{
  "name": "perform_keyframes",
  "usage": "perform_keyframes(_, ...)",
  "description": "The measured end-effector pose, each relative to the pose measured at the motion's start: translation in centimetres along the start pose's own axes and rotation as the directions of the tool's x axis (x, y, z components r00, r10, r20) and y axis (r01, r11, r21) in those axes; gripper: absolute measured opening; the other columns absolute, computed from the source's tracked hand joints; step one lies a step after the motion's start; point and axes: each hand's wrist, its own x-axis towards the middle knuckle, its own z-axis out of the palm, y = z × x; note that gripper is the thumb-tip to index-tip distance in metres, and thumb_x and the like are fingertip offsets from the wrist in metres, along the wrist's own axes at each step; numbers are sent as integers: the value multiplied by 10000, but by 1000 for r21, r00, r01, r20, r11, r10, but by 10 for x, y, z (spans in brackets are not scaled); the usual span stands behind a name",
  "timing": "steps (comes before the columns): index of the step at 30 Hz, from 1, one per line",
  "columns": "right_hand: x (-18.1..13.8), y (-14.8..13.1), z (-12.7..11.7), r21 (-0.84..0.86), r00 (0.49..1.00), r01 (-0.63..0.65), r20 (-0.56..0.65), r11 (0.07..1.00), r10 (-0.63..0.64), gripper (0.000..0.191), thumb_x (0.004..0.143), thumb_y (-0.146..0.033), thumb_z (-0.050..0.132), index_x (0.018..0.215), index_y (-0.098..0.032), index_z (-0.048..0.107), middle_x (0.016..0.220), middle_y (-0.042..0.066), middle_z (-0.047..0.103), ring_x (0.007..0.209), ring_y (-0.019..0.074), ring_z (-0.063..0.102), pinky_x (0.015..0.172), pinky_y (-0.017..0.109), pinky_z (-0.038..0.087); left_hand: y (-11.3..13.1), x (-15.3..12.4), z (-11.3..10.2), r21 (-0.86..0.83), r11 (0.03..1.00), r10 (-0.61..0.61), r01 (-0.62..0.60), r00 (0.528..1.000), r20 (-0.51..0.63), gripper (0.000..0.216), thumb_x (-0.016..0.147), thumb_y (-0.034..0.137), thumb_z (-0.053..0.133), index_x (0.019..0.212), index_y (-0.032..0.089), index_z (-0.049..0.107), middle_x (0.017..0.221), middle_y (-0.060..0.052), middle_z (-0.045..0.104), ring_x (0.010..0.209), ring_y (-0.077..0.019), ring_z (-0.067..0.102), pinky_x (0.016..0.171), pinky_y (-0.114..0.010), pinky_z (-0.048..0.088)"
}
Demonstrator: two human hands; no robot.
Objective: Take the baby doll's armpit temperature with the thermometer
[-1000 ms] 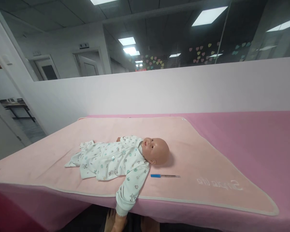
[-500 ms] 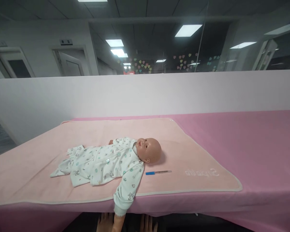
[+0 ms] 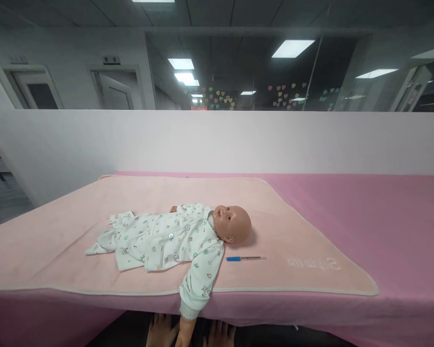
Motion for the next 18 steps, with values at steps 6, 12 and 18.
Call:
perform_keyframes(6, 6, 1, -24, -7, 1000, 0, 28, 1000, 0, 434, 747, -241, 446, 1129, -102, 596, 1079, 197, 612, 1022, 369, 528, 870, 552, 328, -13, 7, -3, -41, 998, -46, 48, 998, 43, 707, 774, 491, 280, 1333, 62, 335, 1431, -178, 233, 1326, -294, 193, 1052, -444, 188)
perform_keyframes(12, 1, -5, -39, 35, 1000, -1, -31, 999, 2, 433, 739, -245, 443, 1117, -112, 606, 1069, 192, 616, 1018, 369, 532, 876, 564, 327, -10, 9, -2, -20, 999, -27, 27, 1000, -13, 723, 769, 500, 277, 1342, 63, 318, 1420, -202, 244, 1324, -319, 185, 1045, -511, 145)
perform_keyframes(18, 53, 13, -89, 126, 972, 15, -233, 992, 15, 307, 884, -357, 353, 964, -322, 648, 1038, -18, 619, 965, 323, 562, 694, 480, 462, -5, 4, -10, -22, 999, 32, -32, 999, 2, 662, 774, 527, 282, 1321, 167, 376, 1399, -164, 311, 1314, -357, 186, 1014, -612, 76)
